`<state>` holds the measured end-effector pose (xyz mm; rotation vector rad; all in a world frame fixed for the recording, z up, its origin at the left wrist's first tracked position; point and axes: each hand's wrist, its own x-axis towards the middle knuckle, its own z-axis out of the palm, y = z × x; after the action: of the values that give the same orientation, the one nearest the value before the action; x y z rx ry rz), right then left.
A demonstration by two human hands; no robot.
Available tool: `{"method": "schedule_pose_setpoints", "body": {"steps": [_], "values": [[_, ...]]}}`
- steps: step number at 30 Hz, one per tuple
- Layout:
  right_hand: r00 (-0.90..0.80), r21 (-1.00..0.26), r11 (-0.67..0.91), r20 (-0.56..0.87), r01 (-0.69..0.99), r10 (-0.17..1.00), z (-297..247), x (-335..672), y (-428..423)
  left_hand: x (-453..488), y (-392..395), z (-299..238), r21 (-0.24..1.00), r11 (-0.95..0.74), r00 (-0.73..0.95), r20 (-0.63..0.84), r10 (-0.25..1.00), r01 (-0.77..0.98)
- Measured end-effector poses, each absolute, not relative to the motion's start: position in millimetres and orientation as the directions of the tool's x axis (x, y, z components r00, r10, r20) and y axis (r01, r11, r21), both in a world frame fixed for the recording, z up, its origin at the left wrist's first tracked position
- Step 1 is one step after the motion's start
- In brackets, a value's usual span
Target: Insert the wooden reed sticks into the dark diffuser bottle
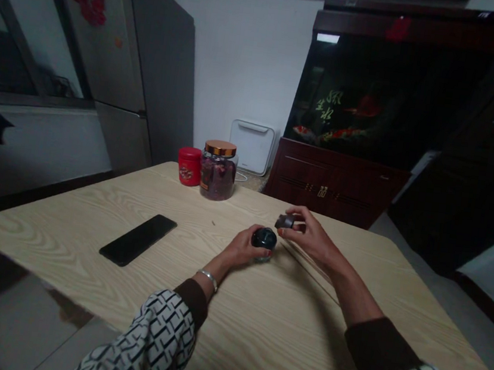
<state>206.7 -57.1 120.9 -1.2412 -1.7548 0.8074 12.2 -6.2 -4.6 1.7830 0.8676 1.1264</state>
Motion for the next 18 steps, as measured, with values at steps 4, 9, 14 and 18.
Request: {"method": "schedule_pose_setpoints", "body": {"steps": [4,9,14,18], "values": [[-0.033,-0.91,0.205,0.207,0.359,0.978,55,212,-95,13,-5,-8,0.903,-0.41,0.342,0.348,0.873,0.127],[-0.1,-0.782,0.299,0.293,0.547,0.951,4,202,-128,14,-4,-7,0.907,-0.4,0.345,0.336,0.877,0.133],[-0.117,-0.692,0.271,0.262,0.669,0.958,15,211,-131,14,-3,-7,0.912,-0.392,0.353,0.328,0.876,0.125],[-0.023,-0.427,0.115,0.215,0.897,0.976,37,242,-113,13,-4,-6,0.913,-0.388,0.36,0.324,0.875,0.122]]}}
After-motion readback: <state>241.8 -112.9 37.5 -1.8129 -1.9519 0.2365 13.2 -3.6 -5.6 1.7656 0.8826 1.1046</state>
